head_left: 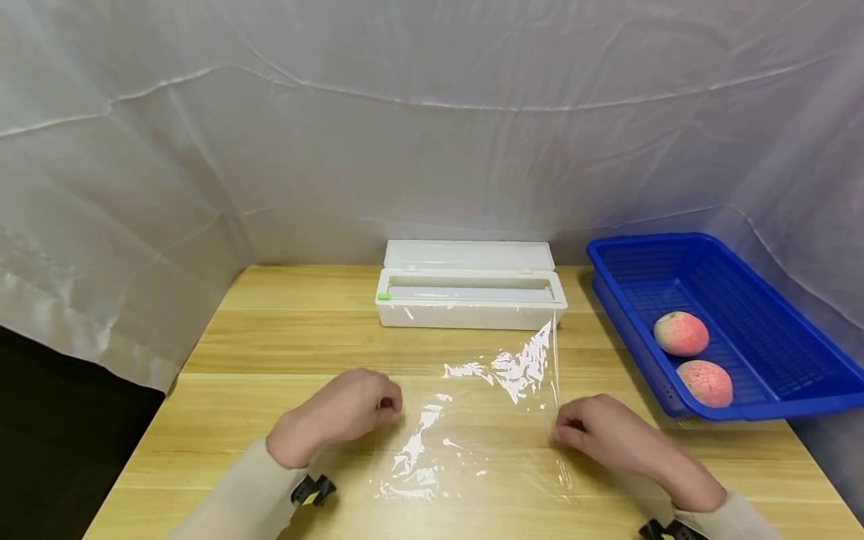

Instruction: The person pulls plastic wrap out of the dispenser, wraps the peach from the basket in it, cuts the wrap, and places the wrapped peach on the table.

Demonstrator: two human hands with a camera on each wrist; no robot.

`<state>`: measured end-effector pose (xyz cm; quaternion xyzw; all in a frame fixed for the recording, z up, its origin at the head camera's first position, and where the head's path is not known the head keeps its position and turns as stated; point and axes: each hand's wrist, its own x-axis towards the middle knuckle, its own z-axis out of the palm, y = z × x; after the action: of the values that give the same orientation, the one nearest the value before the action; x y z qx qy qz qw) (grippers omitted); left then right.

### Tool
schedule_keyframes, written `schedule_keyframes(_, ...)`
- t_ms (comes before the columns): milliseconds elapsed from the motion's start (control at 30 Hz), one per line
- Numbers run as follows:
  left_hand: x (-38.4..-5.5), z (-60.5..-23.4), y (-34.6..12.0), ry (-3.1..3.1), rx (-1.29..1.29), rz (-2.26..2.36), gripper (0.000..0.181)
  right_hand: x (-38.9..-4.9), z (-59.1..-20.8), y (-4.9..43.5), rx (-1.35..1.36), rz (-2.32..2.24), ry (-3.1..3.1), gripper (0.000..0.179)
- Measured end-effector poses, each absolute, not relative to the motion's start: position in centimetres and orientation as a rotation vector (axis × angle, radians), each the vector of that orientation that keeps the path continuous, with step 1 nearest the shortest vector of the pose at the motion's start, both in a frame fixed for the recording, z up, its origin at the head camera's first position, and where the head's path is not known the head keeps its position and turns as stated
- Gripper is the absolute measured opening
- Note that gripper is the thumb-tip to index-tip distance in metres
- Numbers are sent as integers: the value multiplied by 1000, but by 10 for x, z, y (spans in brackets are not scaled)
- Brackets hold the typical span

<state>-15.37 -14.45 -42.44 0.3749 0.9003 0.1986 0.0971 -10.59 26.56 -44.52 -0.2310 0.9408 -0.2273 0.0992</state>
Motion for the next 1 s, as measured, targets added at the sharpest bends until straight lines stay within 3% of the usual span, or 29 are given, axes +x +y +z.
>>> schedule_keyframes(67,-161,-433,-140,2798,1120,526,12,-114,-447,261,-665,-642,2861,18)
schedule_keyframes(267,-171,-457,-130,2853,1042,380,66,-134,-459,245,-653,-546,3021,6)
schedule_keyframes(400,-173,-462,-126,2815,1015,378,82,-139,-466,241,-599,-501,3054,18)
schedule_keyframes(700,-177,-460,-121,2792,989,383,86,-147,-472,251,-528,-455,3023,41)
schedule_keyframes(833,-180,-460,-119,2765,967,399,87,-154,-471,253,-486,-477,2999,42)
schedule_keyframes(1000,-184,-456,-123,2733,954,482,78,-163,-467,256,-467,-508,2992,29)
